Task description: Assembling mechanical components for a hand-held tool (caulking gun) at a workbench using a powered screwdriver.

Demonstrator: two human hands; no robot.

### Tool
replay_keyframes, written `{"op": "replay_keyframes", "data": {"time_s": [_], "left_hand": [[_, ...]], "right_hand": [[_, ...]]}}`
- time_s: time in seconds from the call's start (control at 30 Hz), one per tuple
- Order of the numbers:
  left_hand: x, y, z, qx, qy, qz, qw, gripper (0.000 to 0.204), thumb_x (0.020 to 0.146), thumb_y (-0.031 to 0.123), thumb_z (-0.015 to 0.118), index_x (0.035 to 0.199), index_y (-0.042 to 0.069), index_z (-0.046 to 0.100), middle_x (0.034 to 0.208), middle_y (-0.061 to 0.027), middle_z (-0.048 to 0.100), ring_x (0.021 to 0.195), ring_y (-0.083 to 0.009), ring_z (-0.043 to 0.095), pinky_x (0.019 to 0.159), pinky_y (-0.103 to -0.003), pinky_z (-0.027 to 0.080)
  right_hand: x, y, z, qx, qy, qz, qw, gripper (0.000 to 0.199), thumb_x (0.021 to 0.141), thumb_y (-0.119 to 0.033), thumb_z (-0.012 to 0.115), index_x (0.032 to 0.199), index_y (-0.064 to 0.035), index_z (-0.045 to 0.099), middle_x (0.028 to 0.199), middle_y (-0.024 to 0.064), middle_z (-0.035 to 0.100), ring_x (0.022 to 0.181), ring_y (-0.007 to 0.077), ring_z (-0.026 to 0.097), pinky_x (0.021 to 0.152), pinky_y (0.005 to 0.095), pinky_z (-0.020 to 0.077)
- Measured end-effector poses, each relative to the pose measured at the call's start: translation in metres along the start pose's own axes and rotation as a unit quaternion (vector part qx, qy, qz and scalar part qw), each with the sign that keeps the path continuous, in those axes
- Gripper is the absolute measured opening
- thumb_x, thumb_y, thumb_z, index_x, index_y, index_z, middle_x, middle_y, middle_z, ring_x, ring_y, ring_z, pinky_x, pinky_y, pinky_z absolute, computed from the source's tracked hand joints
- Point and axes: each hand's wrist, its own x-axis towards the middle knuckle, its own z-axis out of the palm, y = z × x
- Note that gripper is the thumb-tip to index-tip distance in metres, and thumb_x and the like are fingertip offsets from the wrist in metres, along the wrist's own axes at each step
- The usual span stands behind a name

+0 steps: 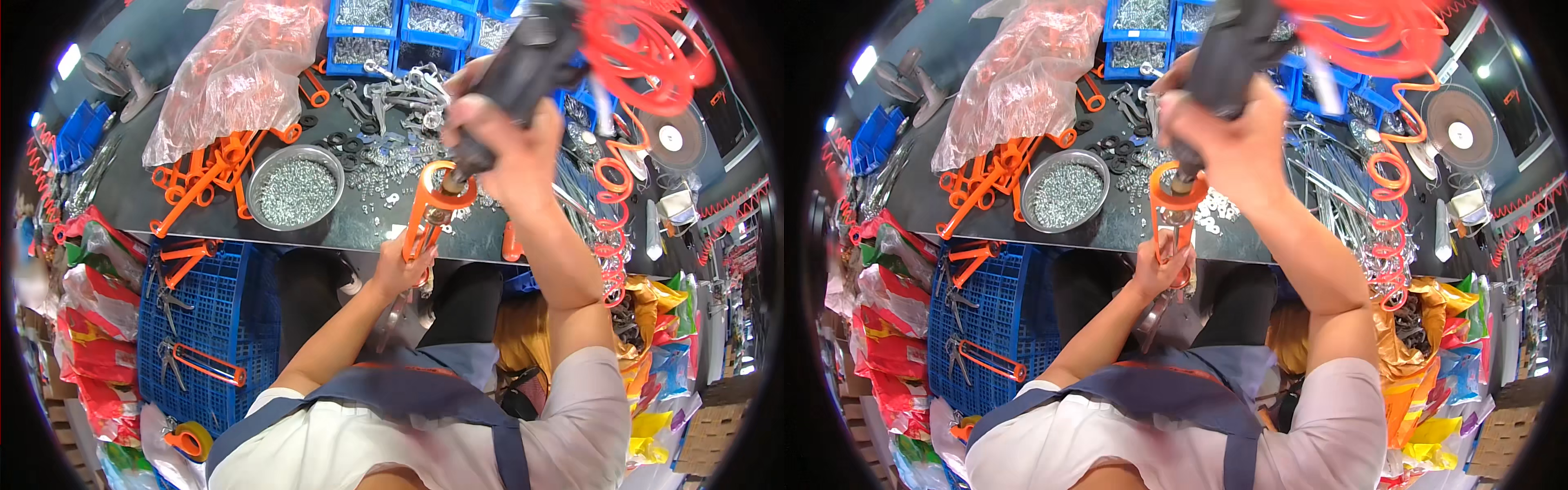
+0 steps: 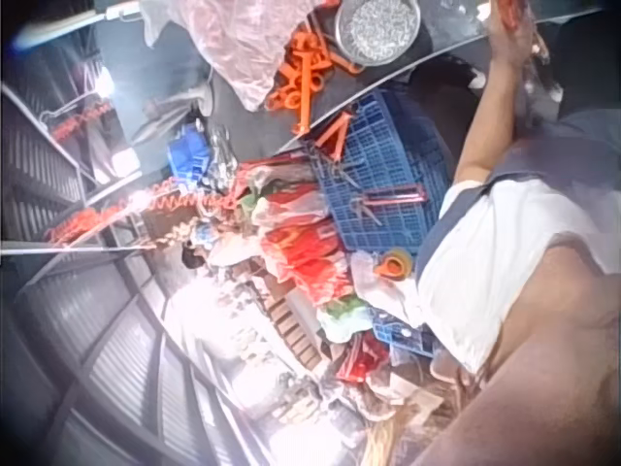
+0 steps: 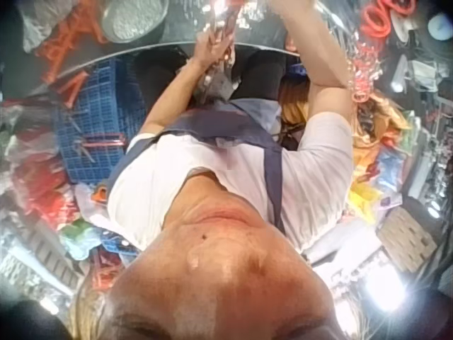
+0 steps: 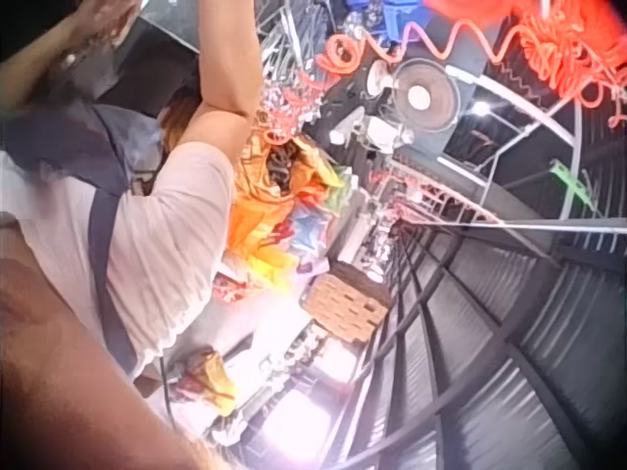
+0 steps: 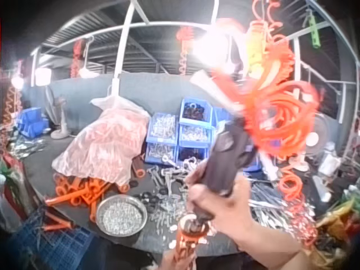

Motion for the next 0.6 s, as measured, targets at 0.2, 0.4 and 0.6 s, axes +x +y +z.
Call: {"op": "replay_keyframes", "data": {"time_s": [0.2,0.4,0.6], "left_hand": [[0.0,0.001,-0.001,-0.041,-0.022,-0.011,0.999,0.012,0.086,0.006,0.059,0.094,-0.002,0.053,0.071,-0.0069,0.062,0.06,-0.0126,0.061,0.054,-0.026,0.049],[0.005,0.023,-0.005,-0.176,0.006,-0.142,0.974,0.01,0.09,0.01,0.057,0.092,0.002,0.051,0.072,-0.0087,0.06,0.059,-0.0139,0.059,0.052,-0.027,0.05],[0.013,0.072,-0.055,-0.429,0.17,-0.043,0.886,0.029,0.093,0.035,0.048,0.096,0.007,0.054,0.07,-0.0056,0.05,0.059,-0.0156,0.049,0.06,-0.034,0.045]], "right_hand": [[0.011,0.044,-0.129,-0.276,0.161,0.069,0.945,0.025,0.069,-0.013,0.068,0.085,0.0036,0.059,0.072,0.0139,0.062,0.06,0.0194,0.061,0.059,0.0328,0.0487],[-0.099,0.199,-0.21,-0.606,0.105,0.288,0.734,0.055,0.067,-0.028,0.068,0.104,0.0103,0.054,0.112,0.0274,0.052,0.105,0.0355,0.052,0.088,0.0441,0.0418],[-0.162,0.089,-0.077,-0.376,-0.072,0.058,0.922,0.078,0.085,-0.047,0.055,0.132,0.0113,0.033,0.139,0.0278,0.031,0.13,0.0394,0.03,0.108,0.0427,0.0215]]}}
